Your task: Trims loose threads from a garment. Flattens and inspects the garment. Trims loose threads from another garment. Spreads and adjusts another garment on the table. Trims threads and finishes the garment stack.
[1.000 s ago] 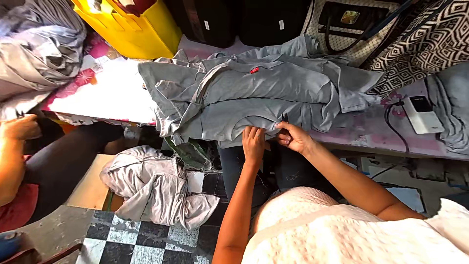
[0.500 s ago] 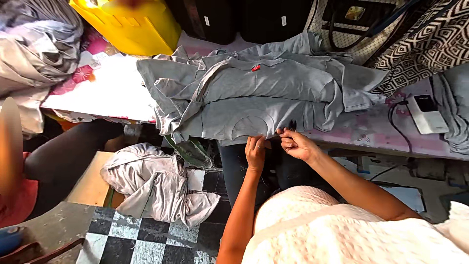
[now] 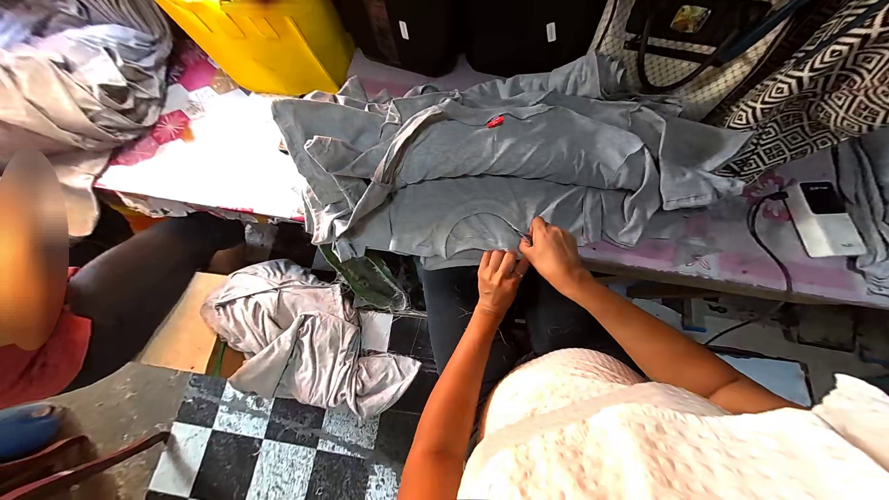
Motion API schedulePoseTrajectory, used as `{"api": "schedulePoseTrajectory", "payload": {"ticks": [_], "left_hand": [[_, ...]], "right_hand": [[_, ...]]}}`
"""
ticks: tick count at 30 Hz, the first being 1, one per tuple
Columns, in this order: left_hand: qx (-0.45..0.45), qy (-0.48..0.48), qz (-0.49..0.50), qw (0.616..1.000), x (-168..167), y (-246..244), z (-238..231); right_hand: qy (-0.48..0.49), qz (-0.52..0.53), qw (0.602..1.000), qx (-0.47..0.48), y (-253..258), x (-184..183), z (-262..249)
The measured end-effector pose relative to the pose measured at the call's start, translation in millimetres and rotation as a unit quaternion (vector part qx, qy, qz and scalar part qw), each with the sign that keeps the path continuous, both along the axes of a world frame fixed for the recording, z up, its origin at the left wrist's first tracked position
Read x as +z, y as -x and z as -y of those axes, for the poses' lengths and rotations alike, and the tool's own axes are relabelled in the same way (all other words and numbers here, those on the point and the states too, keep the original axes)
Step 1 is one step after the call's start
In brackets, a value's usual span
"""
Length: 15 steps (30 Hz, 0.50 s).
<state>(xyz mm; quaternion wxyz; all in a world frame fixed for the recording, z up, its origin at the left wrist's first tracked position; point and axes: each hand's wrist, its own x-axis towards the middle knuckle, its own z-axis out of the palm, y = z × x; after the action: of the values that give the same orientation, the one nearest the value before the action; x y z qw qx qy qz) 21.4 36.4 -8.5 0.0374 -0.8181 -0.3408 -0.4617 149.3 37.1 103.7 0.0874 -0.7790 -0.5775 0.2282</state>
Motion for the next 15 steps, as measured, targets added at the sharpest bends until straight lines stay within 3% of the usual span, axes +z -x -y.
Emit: {"api": "schedulePoseTrajectory", "payload": {"ticks": [2,4,5,7,9,10,13,15], "left_hand": [[0.002,0.015,0.028,1.0,1.2,0.8,-0.4],[0.006,0.06,0.091,0.994,-1.4,0.5,1.1],[0.015,0.086,0.126,0.988,-2.8,-0.6,2.1],[0.041,0.129,0.179,0.974,-3.3,-4.6,5.8],[0.059,0.168,0.208,0.962,-0.3,-9.8,9.5],[0.06,0.19,0.218,0.955,3.0,-11.6,10.7],[0.028,0.281,0.257,0.924,16.6,-9.4,11.6],[-0.013,0.355,0.299,0.886,28.3,-7.8,13.5]], "right_hand": [[-0.026,-0.08,0.996,-0.032,-4.9,-0.1,1.7],[-0.055,-0.259,0.96,-0.095,-15.7,-2.0,5.0],[-0.058,-0.396,0.905,-0.147,-21.0,-3.2,6.7],[0.0,-0.643,0.724,-0.251,-30.8,-3.8,7.9],[0.085,-0.774,0.541,-0.318,-38.5,-11.4,9.1],[0.102,-0.798,0.497,-0.326,-39.2,-15.9,11.2],[0.109,-0.832,0.439,-0.32,-33.5,-22.6,17.2],[0.107,-0.846,0.428,-0.299,-30.9,-27.7,20.8]]}}
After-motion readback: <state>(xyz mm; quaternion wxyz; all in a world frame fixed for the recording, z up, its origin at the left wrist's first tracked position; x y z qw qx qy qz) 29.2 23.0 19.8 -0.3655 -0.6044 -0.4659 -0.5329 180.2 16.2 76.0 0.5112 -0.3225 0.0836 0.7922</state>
